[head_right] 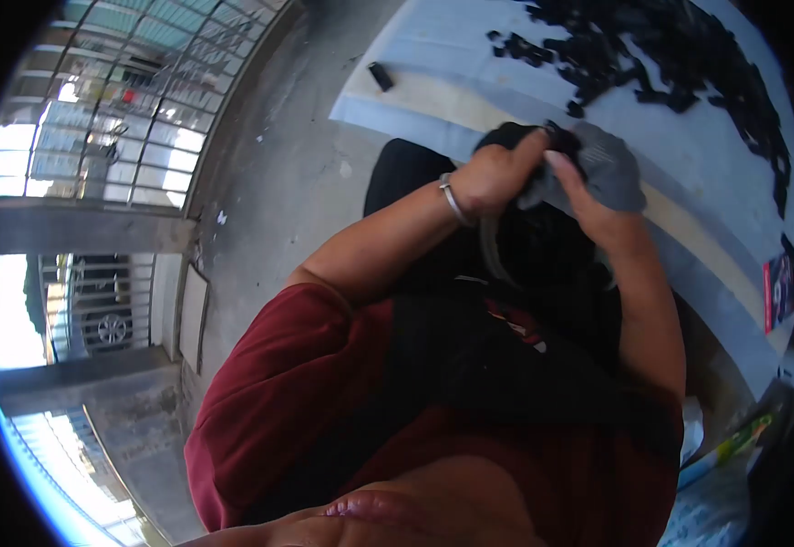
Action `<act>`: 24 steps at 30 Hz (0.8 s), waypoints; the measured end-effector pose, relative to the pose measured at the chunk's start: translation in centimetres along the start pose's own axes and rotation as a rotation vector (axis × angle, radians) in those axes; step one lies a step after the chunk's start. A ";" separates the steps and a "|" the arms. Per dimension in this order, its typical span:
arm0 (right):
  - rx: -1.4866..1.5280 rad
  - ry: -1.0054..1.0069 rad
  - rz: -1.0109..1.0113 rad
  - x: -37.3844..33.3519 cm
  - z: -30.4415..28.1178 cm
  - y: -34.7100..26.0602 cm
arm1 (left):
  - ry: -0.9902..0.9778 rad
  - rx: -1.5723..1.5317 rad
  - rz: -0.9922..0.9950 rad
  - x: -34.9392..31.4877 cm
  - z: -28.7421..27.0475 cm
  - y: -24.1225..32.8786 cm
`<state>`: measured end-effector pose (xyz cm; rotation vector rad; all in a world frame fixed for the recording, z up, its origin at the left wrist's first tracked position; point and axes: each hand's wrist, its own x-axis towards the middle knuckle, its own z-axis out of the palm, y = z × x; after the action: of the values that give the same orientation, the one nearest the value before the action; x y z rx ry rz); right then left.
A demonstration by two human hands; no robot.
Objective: Attaching small black plastic components to a long strap at a workstation.
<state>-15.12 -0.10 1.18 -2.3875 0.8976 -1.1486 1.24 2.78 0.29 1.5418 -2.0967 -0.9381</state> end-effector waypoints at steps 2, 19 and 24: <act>0.107 -0.015 0.000 0.1 0.0 0.4 | 0.110 -0.001 -0.068 -0.5 0.0 -1.3; -0.286 -0.007 0.164 -0.7 -1.0 3.1 | 0.479 0.205 -0.187 8.4 -3.7 -1.5; -0.227 0.062 0.176 -0.5 -1.3 4.2 | 0.638 0.150 0.153 7.6 -2.5 -3.6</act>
<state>-18.03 -2.91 -0.56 -2.3975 1.2923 -1.1096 2.82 -5.74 -1.15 1.4684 -1.8018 -0.1879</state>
